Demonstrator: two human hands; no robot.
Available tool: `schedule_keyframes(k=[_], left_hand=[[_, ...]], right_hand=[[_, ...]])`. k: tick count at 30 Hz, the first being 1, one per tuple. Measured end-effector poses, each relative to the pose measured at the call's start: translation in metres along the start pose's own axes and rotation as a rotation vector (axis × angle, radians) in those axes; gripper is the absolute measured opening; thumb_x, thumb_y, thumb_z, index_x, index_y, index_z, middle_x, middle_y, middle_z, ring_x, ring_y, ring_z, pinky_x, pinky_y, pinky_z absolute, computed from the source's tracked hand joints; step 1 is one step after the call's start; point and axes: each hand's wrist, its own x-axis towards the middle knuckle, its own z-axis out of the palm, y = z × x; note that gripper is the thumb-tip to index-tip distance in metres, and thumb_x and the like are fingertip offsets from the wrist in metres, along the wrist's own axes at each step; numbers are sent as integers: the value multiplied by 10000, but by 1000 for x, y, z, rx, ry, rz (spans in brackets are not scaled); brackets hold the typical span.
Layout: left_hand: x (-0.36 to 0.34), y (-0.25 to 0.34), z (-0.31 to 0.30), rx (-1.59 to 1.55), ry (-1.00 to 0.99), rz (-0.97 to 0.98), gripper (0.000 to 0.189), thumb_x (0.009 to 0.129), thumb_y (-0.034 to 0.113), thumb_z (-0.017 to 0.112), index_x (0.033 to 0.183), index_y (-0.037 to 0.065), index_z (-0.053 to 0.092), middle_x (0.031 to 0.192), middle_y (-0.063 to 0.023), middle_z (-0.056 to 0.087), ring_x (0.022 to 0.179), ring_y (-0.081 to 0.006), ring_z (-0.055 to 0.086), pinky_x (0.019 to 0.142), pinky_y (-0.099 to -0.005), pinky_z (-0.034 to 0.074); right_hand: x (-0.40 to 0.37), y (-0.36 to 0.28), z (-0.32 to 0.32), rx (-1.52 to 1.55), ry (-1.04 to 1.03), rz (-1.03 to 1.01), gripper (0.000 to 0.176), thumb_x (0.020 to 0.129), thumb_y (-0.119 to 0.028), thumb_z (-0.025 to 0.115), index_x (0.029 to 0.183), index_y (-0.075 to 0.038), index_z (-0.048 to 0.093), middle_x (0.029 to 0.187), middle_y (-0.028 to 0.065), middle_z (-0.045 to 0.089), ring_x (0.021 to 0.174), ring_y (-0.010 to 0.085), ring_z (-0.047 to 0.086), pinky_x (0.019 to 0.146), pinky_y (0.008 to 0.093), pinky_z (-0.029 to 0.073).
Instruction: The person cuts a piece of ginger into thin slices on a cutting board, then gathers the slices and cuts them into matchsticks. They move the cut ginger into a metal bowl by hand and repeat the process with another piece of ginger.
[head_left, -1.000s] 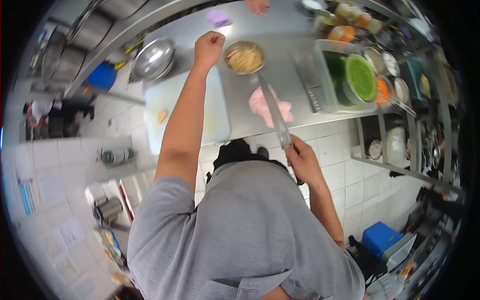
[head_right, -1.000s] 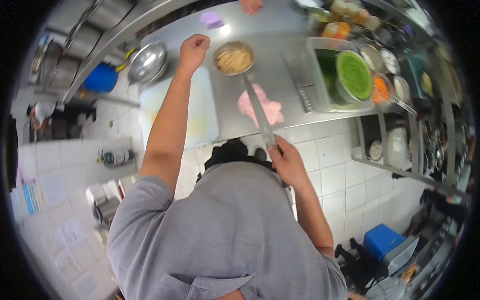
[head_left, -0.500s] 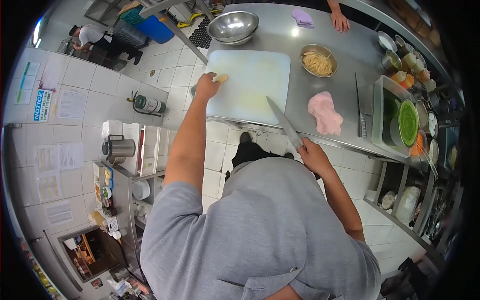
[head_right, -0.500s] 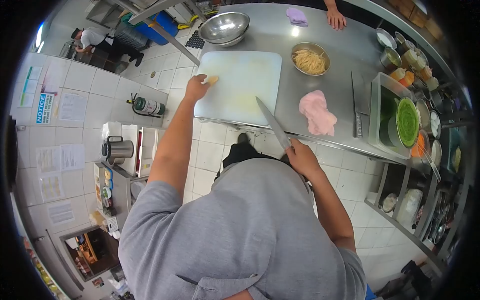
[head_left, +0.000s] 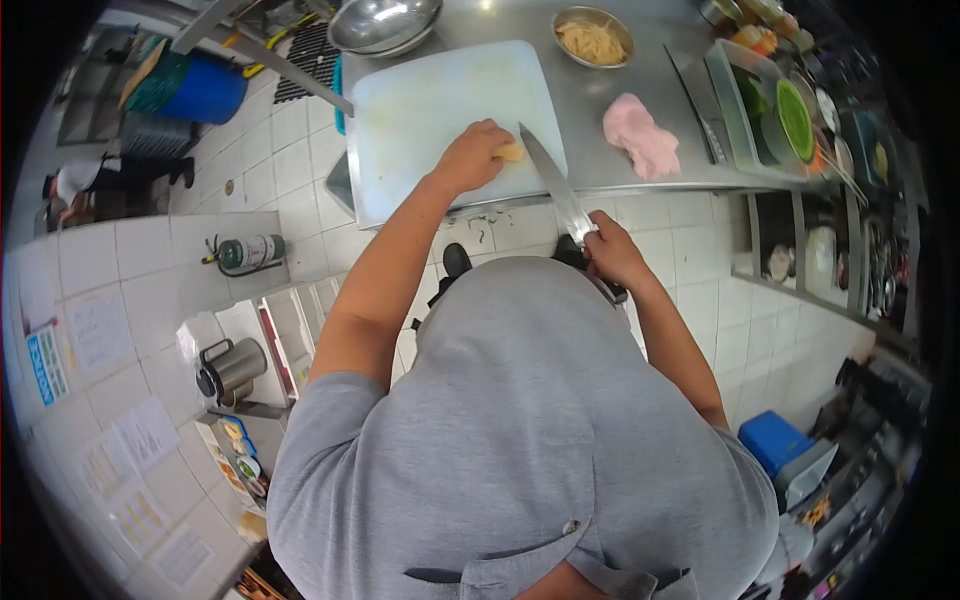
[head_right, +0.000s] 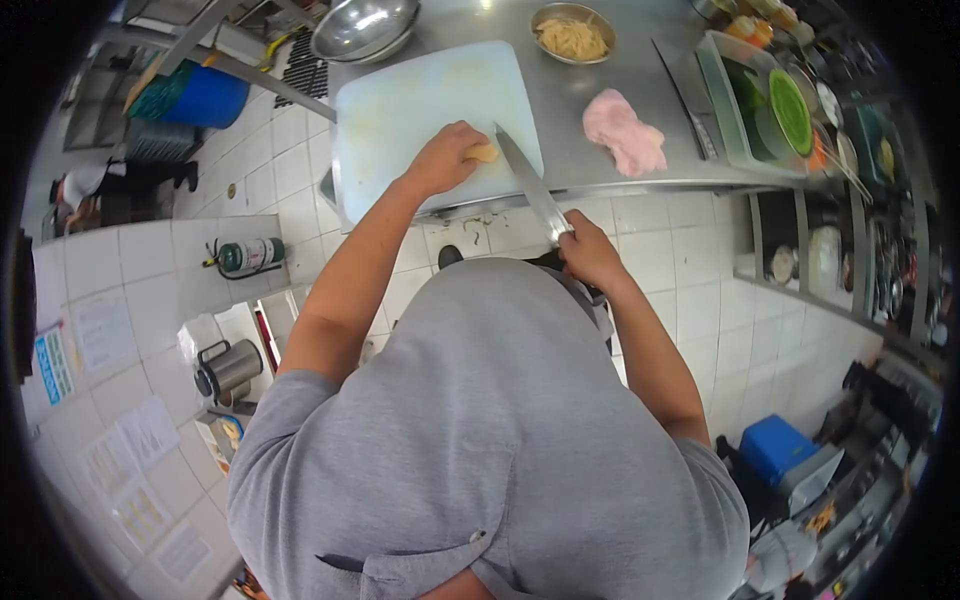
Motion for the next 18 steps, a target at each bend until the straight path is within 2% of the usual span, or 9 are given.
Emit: schedule_keyframes(k=[1, 3, 5, 6, 7, 9, 10, 12, 18], left_hand=[[2, 7, -1, -18, -11, 17, 395, 903, 105, 793, 1294, 54, 766, 1205, -209, 729, 1160, -439, 717, 1054, -510, 582], [-3, 20, -1, 16, -12, -290, 395, 911, 171, 814, 1279, 37, 765, 1165, -210, 757, 1106, -424, 743, 1009, -514, 599], [-4, 29, 8, 27, 33, -357, 395, 915, 199, 821, 1257, 14, 754, 1149, -223, 768, 1061, -433, 759, 971, -527, 616], [-5, 33, 13, 47, 83, -435, 404, 919, 227, 828, 1235, -10, 744, 1133, -237, 778, 1015, -441, 775, 933, -539, 633], [-5, 39, 15, 42, 79, -429, 404, 919, 227, 828, 1235, -10, 744, 1133, -237, 778, 1015, -441, 775, 933, -539, 633], [-5, 51, 19, -47, 112, -525, 441, 936, 271, 852, 1224, -37, 724, 1067, -246, 789, 950, -444, 788, 875, -549, 641], [-5, 55, 19, -54, 109, -527, 441, 936, 271, 852, 1224, -37, 724, 1067, -246, 789, 950, -444, 788, 875, -549, 641], [-7, 58, 18, -352, 110, -579, 467, 933, 295, 881, 1252, -11, 730, 1074, -217, 794, 1017, -422, 792, 915, -517, 641], [-15, 41, 24, -115, 278, -352, 447, 920, 257, 900, 1298, 58, 768, 1278, -162, 754, 1139, -382, 766, 1003, -484, 628]], right_hand=[[-2, -4, 9, 0, 45, -10, 378, 1078, -144, 547, 1426, -14, 619, 897, 161, 750, 653, 265, 743, 657, 439, 605], [-11, -15, 24, 0, 100, -8, 366, 1085, -161, 556, 1410, -7, 620, 888, 167, 742, 648, 271, 748, 665, 449, 610], [-19, -30, 30, -82, 141, 37, 337, 1101, -221, 596, 1335, 19, 623, 896, 201, 747, 628, 310, 757, 676, 479, 620], [-16, -26, 32, -133, 113, 76, 374, 1105, -293, 639, 1269, 43, 629, 961, 270, 773, 776, 420, 800, 781, 533, 631], [-9, -15, 36, -131, 120, 82, 374, 1105, -293, 639, 1269, 43, 629, 961, 270, 773, 776, 420, 800, 781, 533, 631], [-3, 0, 42, -390, 178, -94, 410, 1114, -333, 652, 1238, 57, 632, 1067, 339, 775, 990, 518, 780, 917, 573, 605], [-4, 0, 39, -393, 177, -87, 410, 1114, -333, 652, 1238, 57, 632, 1067, 339, 775, 990, 518, 780, 917, 573, 605], [-7, -4, 31, -353, 122, -27, 417, 1124, -342, 641, 1232, 61, 635, 1136, 360, 762, 1137, 552, 729, 1004, 597, 562], [-4, -4, 17, -362, 141, -49, 384, 1133, -344, 628, 1213, 32, 633, 1139, 341, 767, 1108, 546, 733, 977, 610, 553]])
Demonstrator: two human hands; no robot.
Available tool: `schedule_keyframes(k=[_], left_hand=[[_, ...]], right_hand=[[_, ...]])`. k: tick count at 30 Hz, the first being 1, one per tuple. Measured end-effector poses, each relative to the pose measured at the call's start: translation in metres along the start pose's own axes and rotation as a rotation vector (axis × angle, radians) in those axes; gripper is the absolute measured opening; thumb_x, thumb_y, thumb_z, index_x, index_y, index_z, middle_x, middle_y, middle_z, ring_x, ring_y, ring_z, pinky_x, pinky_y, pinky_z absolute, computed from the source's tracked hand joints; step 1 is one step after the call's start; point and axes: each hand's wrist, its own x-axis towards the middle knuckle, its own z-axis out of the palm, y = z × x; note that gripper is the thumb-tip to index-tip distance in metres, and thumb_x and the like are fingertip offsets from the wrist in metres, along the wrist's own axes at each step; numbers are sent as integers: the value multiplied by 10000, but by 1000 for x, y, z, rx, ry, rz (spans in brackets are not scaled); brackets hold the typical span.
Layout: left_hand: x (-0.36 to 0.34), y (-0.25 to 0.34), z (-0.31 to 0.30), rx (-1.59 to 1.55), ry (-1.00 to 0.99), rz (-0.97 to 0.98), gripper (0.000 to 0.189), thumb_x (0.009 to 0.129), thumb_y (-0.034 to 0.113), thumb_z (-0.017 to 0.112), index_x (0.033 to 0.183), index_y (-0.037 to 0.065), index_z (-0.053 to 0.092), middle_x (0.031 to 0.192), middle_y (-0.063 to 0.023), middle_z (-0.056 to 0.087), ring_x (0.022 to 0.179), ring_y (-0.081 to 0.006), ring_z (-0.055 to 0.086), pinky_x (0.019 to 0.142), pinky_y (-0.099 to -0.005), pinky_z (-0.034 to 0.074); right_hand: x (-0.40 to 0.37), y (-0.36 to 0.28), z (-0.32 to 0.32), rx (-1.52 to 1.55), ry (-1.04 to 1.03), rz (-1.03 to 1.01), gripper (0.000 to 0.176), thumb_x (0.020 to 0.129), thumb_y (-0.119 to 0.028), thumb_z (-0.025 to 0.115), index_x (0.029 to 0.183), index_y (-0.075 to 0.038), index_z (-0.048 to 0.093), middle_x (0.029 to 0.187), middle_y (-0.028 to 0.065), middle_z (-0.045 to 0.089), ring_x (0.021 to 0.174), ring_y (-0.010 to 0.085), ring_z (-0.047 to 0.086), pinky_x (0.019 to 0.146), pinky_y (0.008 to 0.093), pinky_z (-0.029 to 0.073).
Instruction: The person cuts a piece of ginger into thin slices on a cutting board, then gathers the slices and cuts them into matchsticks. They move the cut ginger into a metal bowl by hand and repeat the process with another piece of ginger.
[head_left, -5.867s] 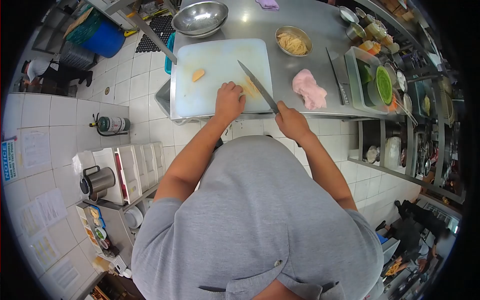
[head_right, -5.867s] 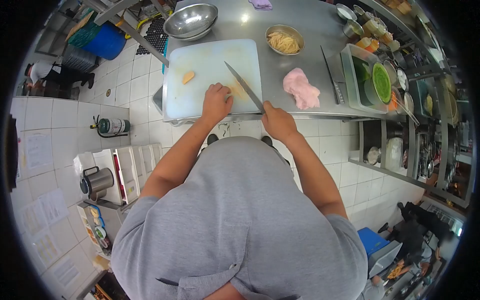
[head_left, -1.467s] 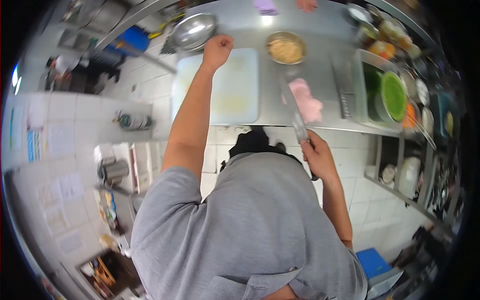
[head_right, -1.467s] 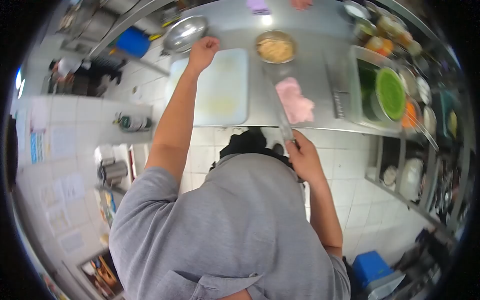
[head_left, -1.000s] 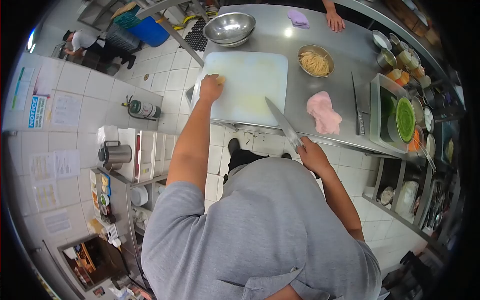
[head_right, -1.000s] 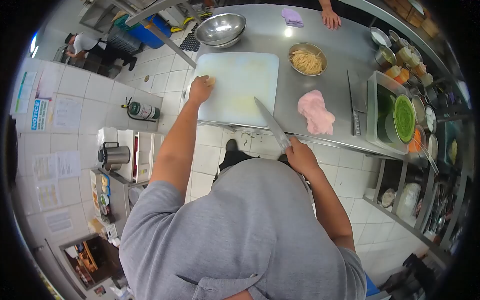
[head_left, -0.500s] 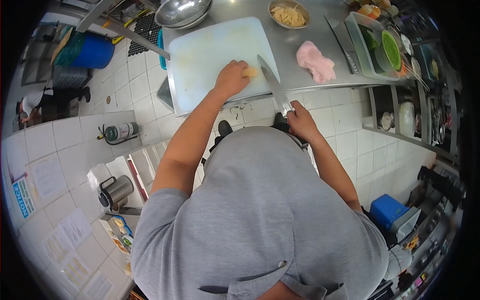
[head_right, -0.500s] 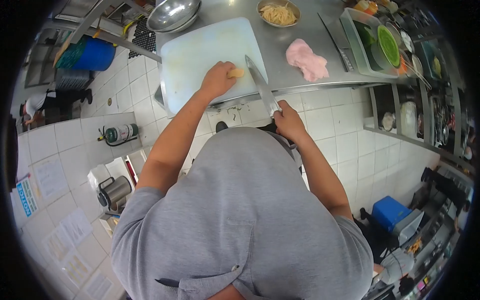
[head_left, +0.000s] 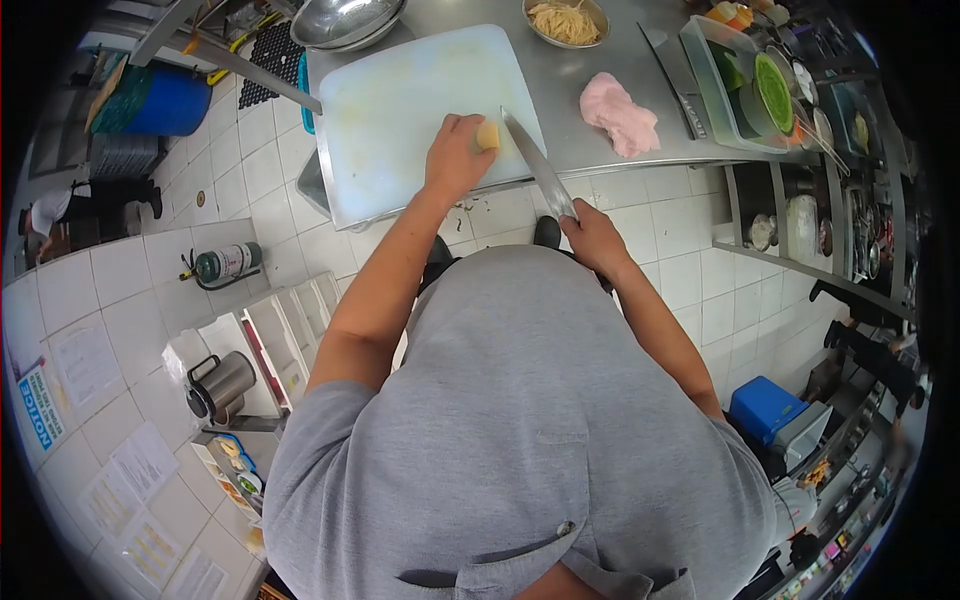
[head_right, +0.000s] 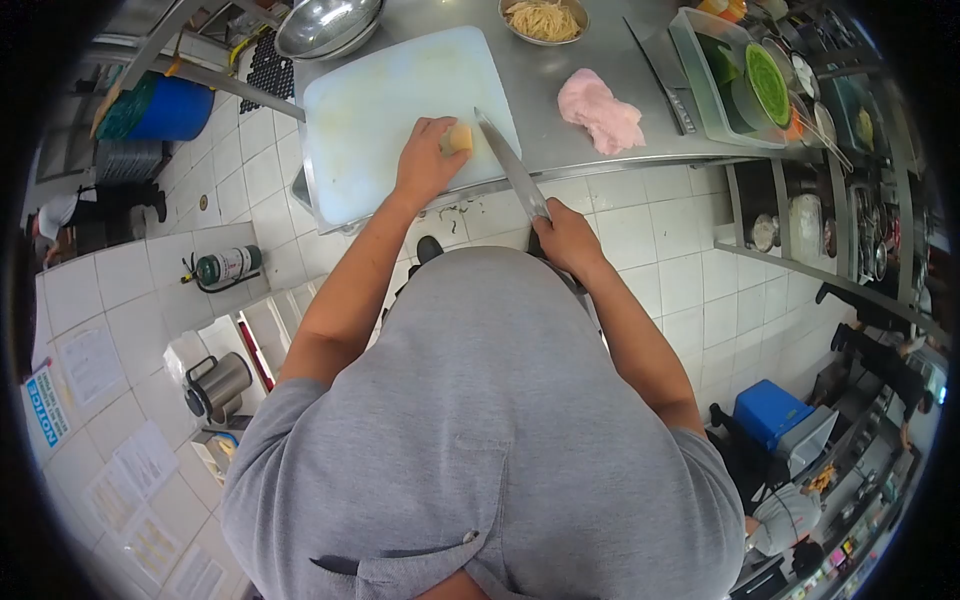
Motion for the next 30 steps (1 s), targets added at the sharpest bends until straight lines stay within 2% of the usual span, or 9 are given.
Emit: schedule_keyframes(k=[1, 3, 6, 10, 12, 13, 15, 21, 30], left_hand=[[3, 2, -1, -1, 7, -10, 447, 920, 257, 900, 1298, 58, 768, 1278, -162, 754, 1139, -382, 766, 1003, -484, 628], [11, 4, -2, 71, -107, -6, 463, 913, 256, 904, 1311, 62, 767, 1337, -164, 718, 1154, -380, 758, 1015, -495, 626], [9, 9, 5, 61, -91, -93, 483, 911, 258, 923, 1314, 35, 776, 1284, -158, 744, 1158, -362, 751, 1018, -468, 606], [-4, 6, 4, -14, -85, -115, 476, 920, 258, 910, 1304, 12, 770, 1307, -170, 732, 1193, -375, 735, 1028, -459, 602], [-17, 5, 5, 101, 32, 79, 448, 954, 239, 872, 1320, 4, 767, 1384, -155, 725, 1265, -377, 697, 1041, -471, 584], [-21, 4, 5, 103, 30, 76, 448, 954, 239, 872, 1320, 4, 767, 1384, -155, 725, 1265, -377, 697, 1041, -471, 584], [-28, 0, 4, 273, -7, 278, 450, 1003, 234, 812, 1392, 15, 758, 1518, -121, 693, 1358, -372, 632, 1101, -507, 529], [-44, -2, 11, 348, 18, 278, 507, 1061, 288, 746, 1501, 37, 727, 1661, -77, 626, 1497, -400, 525, 1185, -564, 426], [-47, 0, 10, 346, -13, 240, 540, 1082, 298, 733, 1564, 58, 687, 1705, -54, 594, 1560, -424, 481, 1227, -578, 388]], right_hand=[[1, 0, -1, -8, -8, -5, 384, 1133, -344, 628, 1213, 32, 633, 1139, 341, 767, 1108, 546, 733, 977, 610, 553], [3, -4, -2, -12, -11, -12, 376, 1134, -346, 625, 1203, 23, 632, 1135, 339, 767, 1104, 541, 735, 977, 609, 552], [2, -11, -6, 14, -19, -20, 375, 1134, -349, 623, 1188, 22, 632, 1100, 332, 771, 1077, 537, 742, 967, 611, 554], [9, -11, -5, 10, -46, -14, 373, 1134, -357, 623, 1180, 13, 637, 1076, 327, 778, 1054, 538, 749, 956, 620, 557], [14, -5, 1, -55, 20, -76, 372, 1137, -365, 618, 1168, 5, 638, 1046, 324, 783, 1019, 546, 754, 934, 634, 563], [13, -4, 1, -53, 16, -75, 372, 1137, -365, 618, 1168, 5, 638, 1046, 324, 783, 1019, 546, 754, 934, 634, 563], [11, -4, 1, -89, 44, -64, 374, 1142, -369, 612, 1152, 4, 634, 1037, 328, 784, 1007, 555, 753, 921, 646, 566], [9, 2, 7, -104, 51, -57, 380, 1146, -370, 604, 1143, 9, 629, 1022, 331, 781, 1008, 559, 751, 921, 654, 562], [52, -8, 17, -82, 100, -134, 406, 1142, -388, 611, 1176, 13, 660, 1062, 319, 786, 1032, 553, 750, 937, 635, 566]])
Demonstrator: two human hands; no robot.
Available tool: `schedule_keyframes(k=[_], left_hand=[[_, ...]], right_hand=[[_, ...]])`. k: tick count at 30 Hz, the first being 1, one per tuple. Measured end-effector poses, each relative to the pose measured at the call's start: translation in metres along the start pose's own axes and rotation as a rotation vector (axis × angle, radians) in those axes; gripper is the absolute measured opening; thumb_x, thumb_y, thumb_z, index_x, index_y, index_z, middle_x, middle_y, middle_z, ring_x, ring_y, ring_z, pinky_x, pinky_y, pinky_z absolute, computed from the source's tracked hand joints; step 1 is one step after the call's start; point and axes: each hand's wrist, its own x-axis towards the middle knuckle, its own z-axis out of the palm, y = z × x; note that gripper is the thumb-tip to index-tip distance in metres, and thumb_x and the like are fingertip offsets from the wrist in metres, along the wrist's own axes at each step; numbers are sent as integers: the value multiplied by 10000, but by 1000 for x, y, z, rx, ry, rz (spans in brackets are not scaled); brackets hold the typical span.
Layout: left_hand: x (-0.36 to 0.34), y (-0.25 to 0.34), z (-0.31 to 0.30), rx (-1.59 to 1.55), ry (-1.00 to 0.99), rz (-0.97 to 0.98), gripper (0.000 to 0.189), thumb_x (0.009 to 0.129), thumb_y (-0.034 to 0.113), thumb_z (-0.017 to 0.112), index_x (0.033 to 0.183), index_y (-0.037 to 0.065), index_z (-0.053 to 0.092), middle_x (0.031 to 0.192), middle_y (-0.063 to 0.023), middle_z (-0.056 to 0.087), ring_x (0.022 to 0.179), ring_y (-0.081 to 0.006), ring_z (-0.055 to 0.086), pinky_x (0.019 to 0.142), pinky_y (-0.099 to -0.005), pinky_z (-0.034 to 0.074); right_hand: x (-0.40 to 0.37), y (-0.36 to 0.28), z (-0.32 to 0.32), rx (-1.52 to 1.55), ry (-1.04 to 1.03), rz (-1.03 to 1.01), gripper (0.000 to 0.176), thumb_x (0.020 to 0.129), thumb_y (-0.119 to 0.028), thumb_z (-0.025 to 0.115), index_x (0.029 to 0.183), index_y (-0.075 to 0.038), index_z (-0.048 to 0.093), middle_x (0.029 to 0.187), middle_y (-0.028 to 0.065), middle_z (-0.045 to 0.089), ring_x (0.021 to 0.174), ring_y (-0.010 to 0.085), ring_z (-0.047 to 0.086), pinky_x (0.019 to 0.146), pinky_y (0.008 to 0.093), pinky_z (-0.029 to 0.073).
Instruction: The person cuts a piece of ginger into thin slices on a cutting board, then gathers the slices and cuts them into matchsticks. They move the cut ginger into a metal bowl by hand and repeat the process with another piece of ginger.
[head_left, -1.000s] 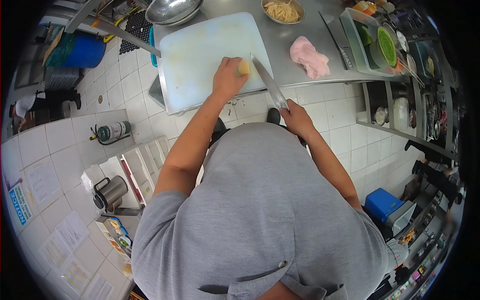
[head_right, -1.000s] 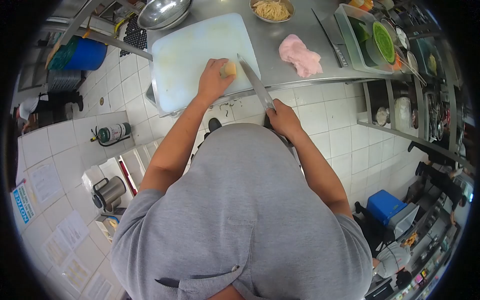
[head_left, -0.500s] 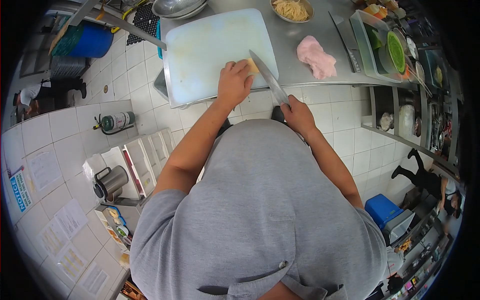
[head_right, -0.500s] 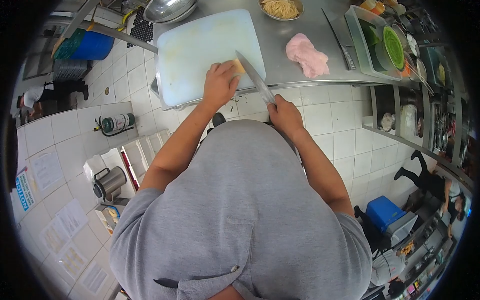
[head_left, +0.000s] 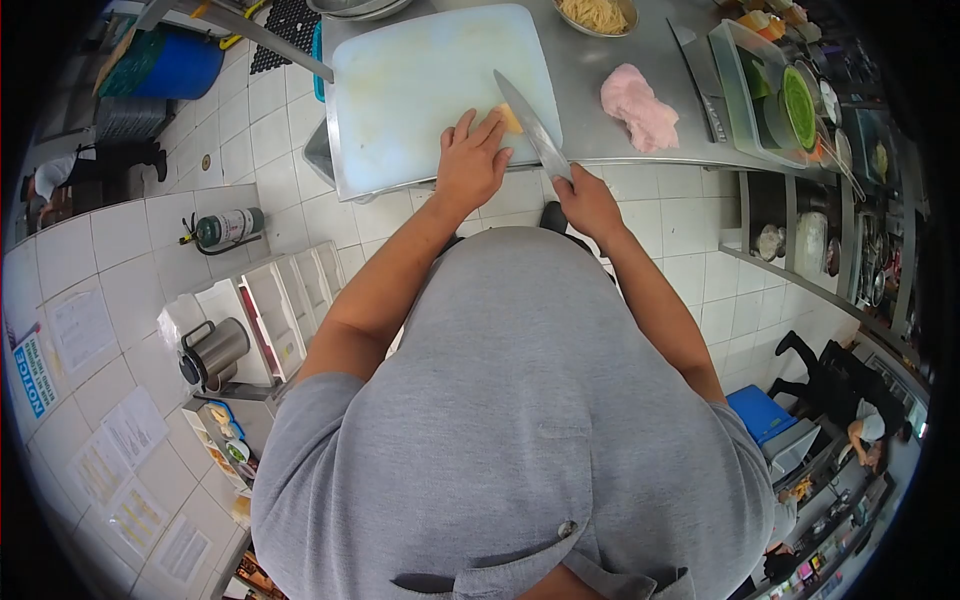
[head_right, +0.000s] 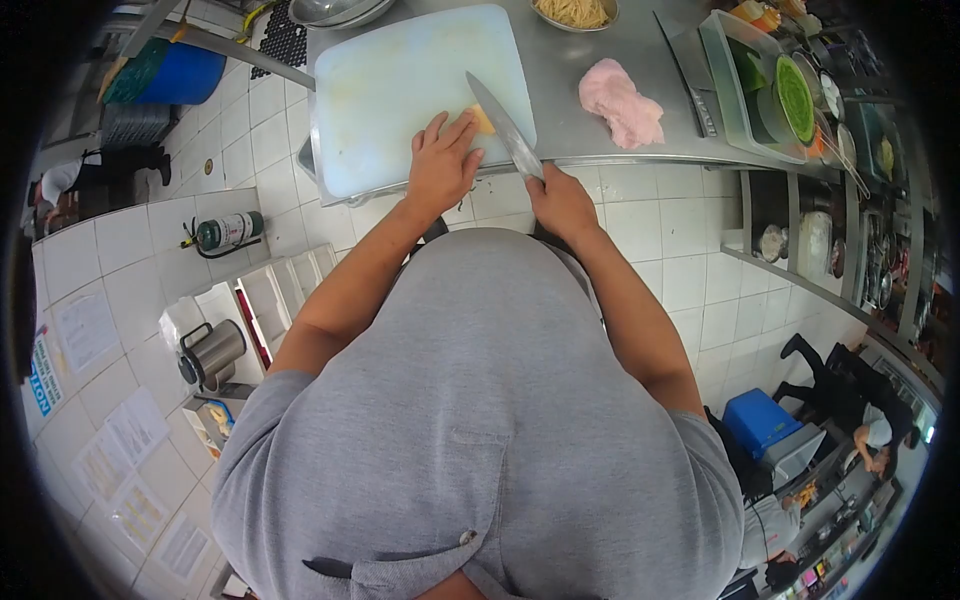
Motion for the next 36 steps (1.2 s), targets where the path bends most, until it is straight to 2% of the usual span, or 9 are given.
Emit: schedule_keyframes(k=[4, 6, 10, 12, 19, 24, 30, 34, 36], left_hand=[[-1, -1, 2, 19, 37, 20, 515, 1083, 302, 721, 1525, 41, 687, 1702, -54, 575, 1551, -416, 474, 1192, -581, 409], [-2, -1, 2, 13, 31, 24, 513, 1088, 306, 718, 1526, 41, 684, 1711, -56, 568, 1557, -420, 467, 1203, -588, 400], [-3, 2, 4, 10, 30, 3, 527, 1095, 317, 715, 1542, 41, 676, 1718, -60, 563, 1563, -432, 460, 1215, -595, 389], [-3, 3, 4, 0, 36, -3, 549, 1102, 332, 709, 1565, 40, 664, 1726, -63, 556, 1570, -443, 452, 1224, -600, 381], [-3, 0, 4, 13, 18, 2, 570, 1114, 356, 692, 1580, 30, 652, 1739, -65, 544, 1578, -455, 449, 1228, -608, 377], [-6, 2, 5, -20, 23, -2, 573, 1124, 373, 677, 1582, 30, 645, 1760, -63, 518, 1584, -463, 446, 1237, -614, 369], [-5, 2, 6, 3, 16, -3, 582, 1130, 382, 669, 1599, 38, 632, 1760, -62, 518, 1597, -466, 432, 1240, -618, 366], [-7, 3, 5, 10, -3, -13, 606, 1130, 383, 669, 1629, 44, 616, 1768, -70, 519, 1588, -462, 443, 1269, -604, 344], [-7, 2, 6, 15, -7, -9, 616, 1137, 393, 655, 1644, 46, 601, 1773, -71, 515, 1596, -463, 435, 1282, -601, 335]], right_hand=[[-1, 0, -5, 26, -6, -22, 413, 1141, -392, 615, 1181, 17, 666, 1079, 320, 786, 1045, 549, 751, 940, 630, 566], [-10, 1, -10, 9, -81, 59, 421, 1141, -391, 615, 1193, 24, 669, 1097, 330, 781, 1066, 547, 748, 951, 624, 563], [-17, 5, -13, 49, -131, 89, 425, 1141, -391, 616, 1195, 27, 671, 1105, 340, 776, 1081, 547, 745, 968, 618, 562], [-1, 9, -6, 49, -71, -22, 441, 1142, -398, 614, 1218, 31, 679, 1116, 341, 775, 1093, 547, 741, 976, 610, 561], [15, 0, -6, 24, -62, -46, 463, 1141, -415, 612, 1253, 27, 694, 1166, 332, 775, 1135, 540, 734, 991, 595, 557], [-7, 4, -14, 96, -175, 59, 479, 1140, -424, 615, 1272, 29, 701, 1178, 330, 777, 1143, 528, 742, 1011, 580, 558], [27, 11, 15, 109, -58, -83, 490, 1142, -433, 615, 1278, 30, 702, 1180, 330, 774, 1149, 527, 740, 1012, 565, 559], [8, 18, 14, 104, -37, -95, 488, 1143, -431, 616, 1275, 31, 701, 1178, 328, 775, 1142, 528, 740, 1010, 560, 561], [-10, 18, 3, 115, -140, -9, 486, 1144, -427, 613, 1275, 34, 699, 1191, 330, 774, 1154, 527, 737, 1019, 562, 557]])
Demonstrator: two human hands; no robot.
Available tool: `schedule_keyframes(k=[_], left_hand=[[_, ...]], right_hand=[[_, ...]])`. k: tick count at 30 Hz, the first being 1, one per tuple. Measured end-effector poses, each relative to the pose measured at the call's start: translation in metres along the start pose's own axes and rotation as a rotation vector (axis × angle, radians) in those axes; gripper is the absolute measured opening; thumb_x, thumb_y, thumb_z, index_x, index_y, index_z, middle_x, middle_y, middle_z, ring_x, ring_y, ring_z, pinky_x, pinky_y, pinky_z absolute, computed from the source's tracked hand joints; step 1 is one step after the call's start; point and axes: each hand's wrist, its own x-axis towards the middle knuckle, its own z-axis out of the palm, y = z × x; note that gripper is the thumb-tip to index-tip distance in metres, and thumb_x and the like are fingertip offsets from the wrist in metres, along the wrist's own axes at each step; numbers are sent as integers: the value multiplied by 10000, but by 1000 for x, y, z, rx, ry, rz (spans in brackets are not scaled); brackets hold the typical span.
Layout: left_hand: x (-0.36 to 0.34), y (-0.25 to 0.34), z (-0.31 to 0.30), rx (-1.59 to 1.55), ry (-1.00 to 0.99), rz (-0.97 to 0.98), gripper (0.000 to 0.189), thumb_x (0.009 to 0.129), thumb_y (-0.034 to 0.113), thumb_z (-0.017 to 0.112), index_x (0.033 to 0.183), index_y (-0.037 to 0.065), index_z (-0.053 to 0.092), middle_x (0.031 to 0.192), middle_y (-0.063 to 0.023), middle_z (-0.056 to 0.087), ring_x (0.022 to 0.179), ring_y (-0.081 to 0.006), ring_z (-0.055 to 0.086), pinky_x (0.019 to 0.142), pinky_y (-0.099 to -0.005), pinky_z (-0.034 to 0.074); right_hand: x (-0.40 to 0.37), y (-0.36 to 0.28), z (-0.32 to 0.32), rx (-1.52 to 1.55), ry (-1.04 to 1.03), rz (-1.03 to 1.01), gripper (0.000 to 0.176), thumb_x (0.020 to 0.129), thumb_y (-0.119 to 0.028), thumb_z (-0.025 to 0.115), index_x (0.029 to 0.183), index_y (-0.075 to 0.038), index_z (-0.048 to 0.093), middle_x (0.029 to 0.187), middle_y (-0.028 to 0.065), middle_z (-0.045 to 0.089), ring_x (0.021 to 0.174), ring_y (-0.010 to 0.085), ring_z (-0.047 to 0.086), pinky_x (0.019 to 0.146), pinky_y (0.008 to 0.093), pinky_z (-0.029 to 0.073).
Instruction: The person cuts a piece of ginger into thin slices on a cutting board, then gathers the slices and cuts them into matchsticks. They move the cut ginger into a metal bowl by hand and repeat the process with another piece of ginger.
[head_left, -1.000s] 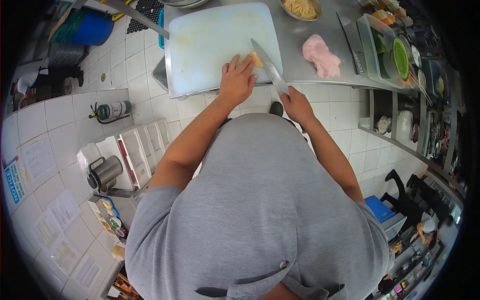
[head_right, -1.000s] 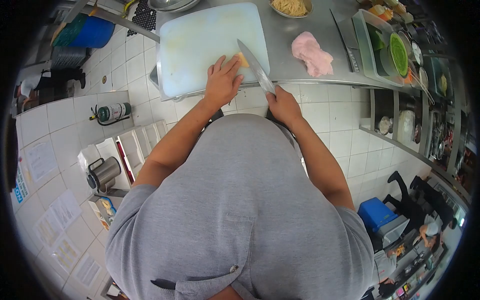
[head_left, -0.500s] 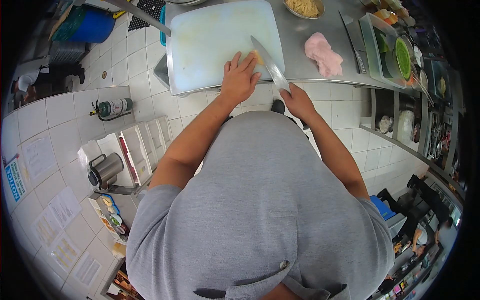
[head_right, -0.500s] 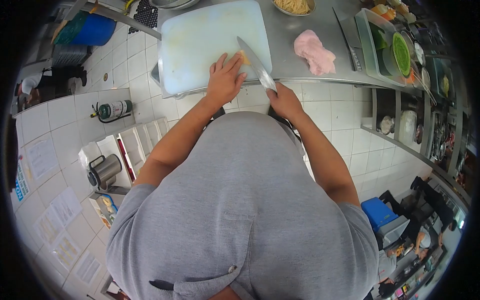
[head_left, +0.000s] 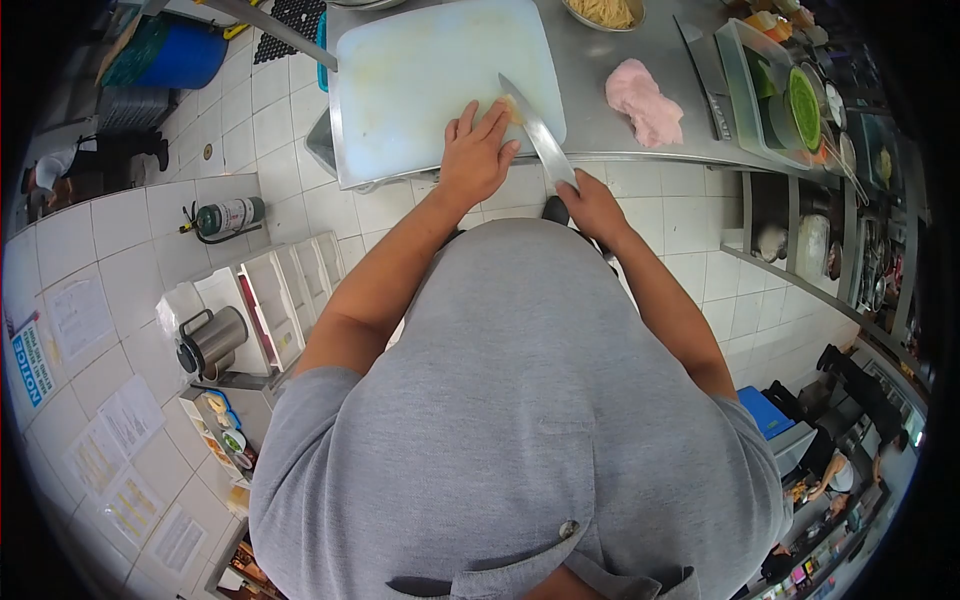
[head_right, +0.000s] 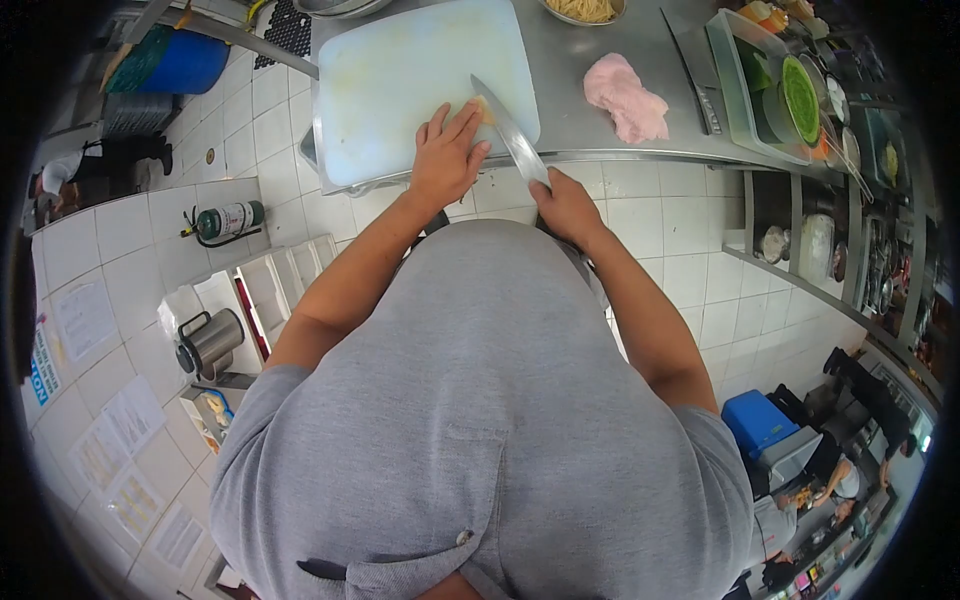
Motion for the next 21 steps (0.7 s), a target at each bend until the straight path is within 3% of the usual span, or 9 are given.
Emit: schedule_keyframes(k=[4, 9, 12, 21], left_hand=[[-1, 3, 2, -11, -7, -19, 624, 1148, 395, 636, 1662, 45, 581, 1781, -74, 505, 1608, -465, 421, 1293, -600, 326], [-2, 3, 0, -10, -15, -12, 635, 1166, 415, 597, 1680, 45, 559, 1793, -83, 491, 1622, -469, 402, 1301, -604, 313], [-1, 2, -1, -14, -24, -16, 638, 1171, 425, 588, 1680, 43, 558, 1794, -87, 490, 1623, -471, 401, 1302, -606, 313], [-4, 3, 0, -28, -19, -12, 639, 1183, 423, 562, 1703, 53, 533, 1810, -83, 467, 1636, -482, 377, 1319, -609, 287]], right_hand=[[1, -6, -4, 0, -43, 48, 487, 1144, -424, 613, 1285, 34, 699, 1189, 326, 777, 1161, 523, 737, 1024, 560, 555], [33, -7, 6, 53, 47, -101, 505, 1139, -423, 619, 1300, 50, 698, 1184, 331, 775, 1159, 521, 737, 1024, 557, 554], [21, -6, 0, 21, -25, -17, 512, 1138, -423, 618, 1299, 57, 699, 1205, 341, 769, 1167, 523, 733, 1032, 564, 550], [32, -13, 1, 27, 5, -74, 505, 1140, -421, 614, 1309, 46, 705, 1217, 334, 772, 1168, 517, 735, 1038, 558, 552]])
